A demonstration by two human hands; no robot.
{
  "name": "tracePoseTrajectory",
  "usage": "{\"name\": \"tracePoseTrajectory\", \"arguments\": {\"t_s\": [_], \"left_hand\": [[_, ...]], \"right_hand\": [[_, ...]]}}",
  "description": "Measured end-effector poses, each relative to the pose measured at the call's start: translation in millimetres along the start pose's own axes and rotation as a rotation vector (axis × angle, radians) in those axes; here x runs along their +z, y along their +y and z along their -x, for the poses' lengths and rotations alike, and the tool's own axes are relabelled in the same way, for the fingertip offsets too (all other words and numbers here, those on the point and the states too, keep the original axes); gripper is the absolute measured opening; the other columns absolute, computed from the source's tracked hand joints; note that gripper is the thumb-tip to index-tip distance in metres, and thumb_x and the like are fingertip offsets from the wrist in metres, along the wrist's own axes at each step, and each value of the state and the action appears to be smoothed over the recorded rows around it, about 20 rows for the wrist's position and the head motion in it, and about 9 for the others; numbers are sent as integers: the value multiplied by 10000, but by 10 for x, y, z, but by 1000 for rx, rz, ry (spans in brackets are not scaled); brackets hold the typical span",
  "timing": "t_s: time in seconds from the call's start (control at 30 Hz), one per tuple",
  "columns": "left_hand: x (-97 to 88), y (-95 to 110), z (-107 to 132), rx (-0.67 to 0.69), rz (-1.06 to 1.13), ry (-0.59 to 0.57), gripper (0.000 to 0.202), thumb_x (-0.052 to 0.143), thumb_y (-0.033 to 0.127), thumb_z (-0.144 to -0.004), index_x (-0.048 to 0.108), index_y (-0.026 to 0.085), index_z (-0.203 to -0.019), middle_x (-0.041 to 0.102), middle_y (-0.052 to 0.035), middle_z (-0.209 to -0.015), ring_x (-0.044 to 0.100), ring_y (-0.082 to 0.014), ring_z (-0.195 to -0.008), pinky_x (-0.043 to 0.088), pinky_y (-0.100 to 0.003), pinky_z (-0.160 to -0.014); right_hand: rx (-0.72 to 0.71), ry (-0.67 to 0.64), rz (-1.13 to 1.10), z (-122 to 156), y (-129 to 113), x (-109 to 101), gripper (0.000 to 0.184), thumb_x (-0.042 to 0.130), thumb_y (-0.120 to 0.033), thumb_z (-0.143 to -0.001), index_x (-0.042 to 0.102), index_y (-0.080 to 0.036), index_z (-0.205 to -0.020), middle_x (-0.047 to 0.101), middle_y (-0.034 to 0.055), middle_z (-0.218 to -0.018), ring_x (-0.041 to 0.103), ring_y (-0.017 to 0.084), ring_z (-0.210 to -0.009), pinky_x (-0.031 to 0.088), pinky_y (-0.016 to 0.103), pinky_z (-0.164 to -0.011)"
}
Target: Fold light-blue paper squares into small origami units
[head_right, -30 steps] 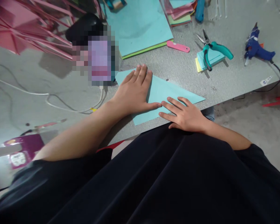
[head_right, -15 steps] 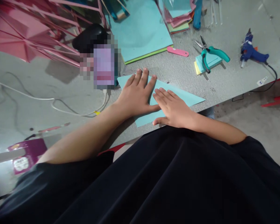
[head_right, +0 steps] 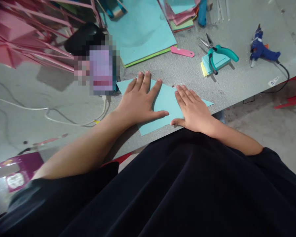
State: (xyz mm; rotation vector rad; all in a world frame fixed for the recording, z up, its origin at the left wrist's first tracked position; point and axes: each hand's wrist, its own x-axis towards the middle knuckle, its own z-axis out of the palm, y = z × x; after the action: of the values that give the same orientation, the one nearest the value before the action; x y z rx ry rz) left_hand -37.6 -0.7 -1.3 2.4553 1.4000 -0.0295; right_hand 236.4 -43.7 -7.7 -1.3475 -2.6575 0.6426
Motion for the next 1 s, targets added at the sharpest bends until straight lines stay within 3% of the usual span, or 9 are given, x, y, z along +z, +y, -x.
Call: {"name": "tracePoseTrajectory", "arguments": {"t_s": [0.27,0.4,0.5,0.63,0.7,0.77,0.87,0.93,1.0], "left_hand": [[18,-28,11,4,-41,-17,1326,503,1021,-940,69,200,-1886,-7,-238,-1973,36,-570,-1814,51,-654,-1442],[31,-49,2,8,-22,-5,1338,521,1031,-921,107,201,-1884,12,-241,-1973,37,-579,-1811,61,-665,-1439],[29,-43,1,8,-3,13,1343,542,1037,-904,150,203,-1881,42,-245,-1971,62,-581,-1809,74,-676,-1436],[12,4,7,-2,-20,12,1327,555,1019,-913,163,199,-1880,49,-251,-1969,77,-570,-1811,46,-682,-1435],[-11,33,12,-12,-26,7,1327,561,1014,-917,177,182,-1877,49,-262,-1965,75,-566,-1813,50,-680,-1436],[-45,46,19,-23,-7,6,1300,535,1012,-930,211,174,-1870,78,-265,-1962,88,-567,-1812,86,-699,-1430],[-108,8,30,-76,105,59,1139,416,930,-1029,274,157,-1854,170,-265,-1949,286,-534,-1777,251,-693,-1400],[-147,-48,29,-140,228,188,993,367,826,-1095,331,160,-1831,264,-224,-1937,492,-468,-1681,375,-649,-1359],[-184,-107,19,-191,365,343,872,401,770,-1115,479,177,-1749,469,-158,-1860,639,-397,-1551,462,-599,-1320]], "right_hand": [[183,28,158,810,222,-145,1173,314,-897,-1090,185,-13,-1850,199,312,-1919,238,497,-1802,272,736,-1437],[225,146,243,1171,315,-197,1123,318,-892,-1097,334,-23,-1809,410,344,-1830,439,509,-1716,401,735,-1371],[235,259,259,1261,370,-231,1014,377,-870,-1105,524,-71,-1713,568,328,-1731,577,515,-1613,504,724,-1289],[199,442,226,1121,349,-267,885,567,-861,-1053,673,-155,-1576,686,282,-1621,670,507,-1507,568,690,-1227],[32,446,188,943,240,-241,842,654,-823,-1035,679,-176,-1573,714,251,-1593,658,493,-1521,561,668,-1244],[-212,364,154,720,77,-164,779,656,-740,-1079,638,-192,-1632,673,222,-1664,604,470,-1589,544,651,-1268],[-454,265,148,412,-159,17,667,609,-619,-1149,631,-184,-1654,659,212,-1685,578,405,-1622,525,603,-1289],[-492,229,183,299,-245,125,510,584,-489,-1186,707,-179,-1570,752,191,-1567,670,355,-1510,572,551,-1220],[-464,225,229,283,-263,182,350,536,-328,-1198,816,-221,-1378,857,125,-1333,767,291,-1284,631,473,-1058]]}}
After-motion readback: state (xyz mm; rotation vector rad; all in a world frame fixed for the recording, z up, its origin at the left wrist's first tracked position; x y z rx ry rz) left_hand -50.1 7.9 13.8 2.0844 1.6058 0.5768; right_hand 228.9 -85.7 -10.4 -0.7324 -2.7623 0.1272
